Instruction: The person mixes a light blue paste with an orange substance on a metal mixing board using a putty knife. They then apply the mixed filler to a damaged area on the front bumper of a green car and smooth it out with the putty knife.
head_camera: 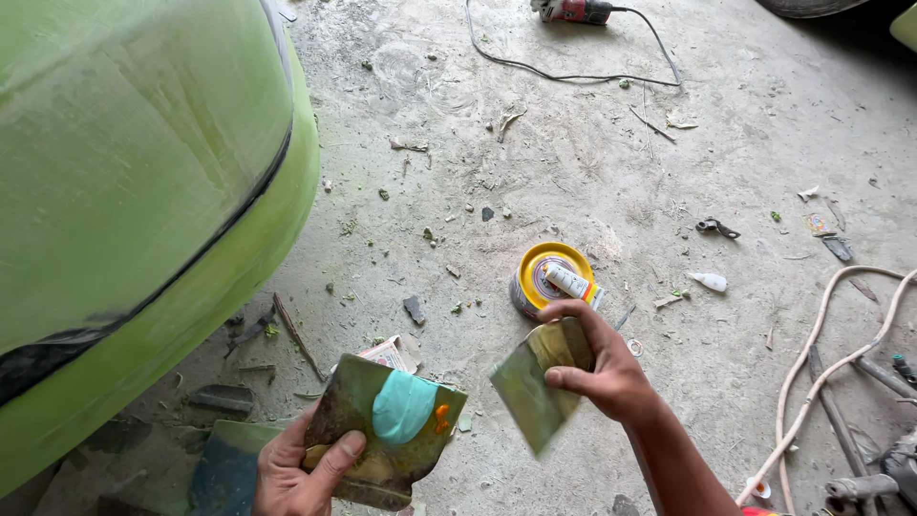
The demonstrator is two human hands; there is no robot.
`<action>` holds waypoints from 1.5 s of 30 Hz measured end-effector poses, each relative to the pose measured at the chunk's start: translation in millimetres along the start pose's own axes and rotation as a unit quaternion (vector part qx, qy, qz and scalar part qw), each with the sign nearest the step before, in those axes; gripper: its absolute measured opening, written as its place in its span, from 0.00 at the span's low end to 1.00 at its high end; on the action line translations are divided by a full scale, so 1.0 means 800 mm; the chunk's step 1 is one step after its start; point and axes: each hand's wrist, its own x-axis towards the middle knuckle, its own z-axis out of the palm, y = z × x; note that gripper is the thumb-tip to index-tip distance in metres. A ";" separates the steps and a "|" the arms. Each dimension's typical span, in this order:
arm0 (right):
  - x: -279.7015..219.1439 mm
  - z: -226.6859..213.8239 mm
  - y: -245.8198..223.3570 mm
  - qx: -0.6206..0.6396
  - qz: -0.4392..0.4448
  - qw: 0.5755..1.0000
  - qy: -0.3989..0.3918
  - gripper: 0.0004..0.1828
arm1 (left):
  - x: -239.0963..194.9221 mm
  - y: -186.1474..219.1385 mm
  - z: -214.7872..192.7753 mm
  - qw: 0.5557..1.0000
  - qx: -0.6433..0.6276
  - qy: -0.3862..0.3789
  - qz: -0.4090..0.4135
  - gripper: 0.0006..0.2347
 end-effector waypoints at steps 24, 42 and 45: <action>-0.010 0.015 0.122 0.309 0.319 0.810 -0.382 0.24 | -0.008 0.045 0.034 0.951 0.028 -0.297 -0.084 0.20; -0.025 0.021 0.120 0.412 0.378 0.787 -0.259 0.21 | -0.021 -0.010 0.029 0.976 0.018 -0.214 0.025 0.21; -0.023 0.024 0.104 0.348 0.372 0.828 -0.234 0.22 | -0.029 -0.011 0.037 0.982 0.101 -0.152 0.044 0.20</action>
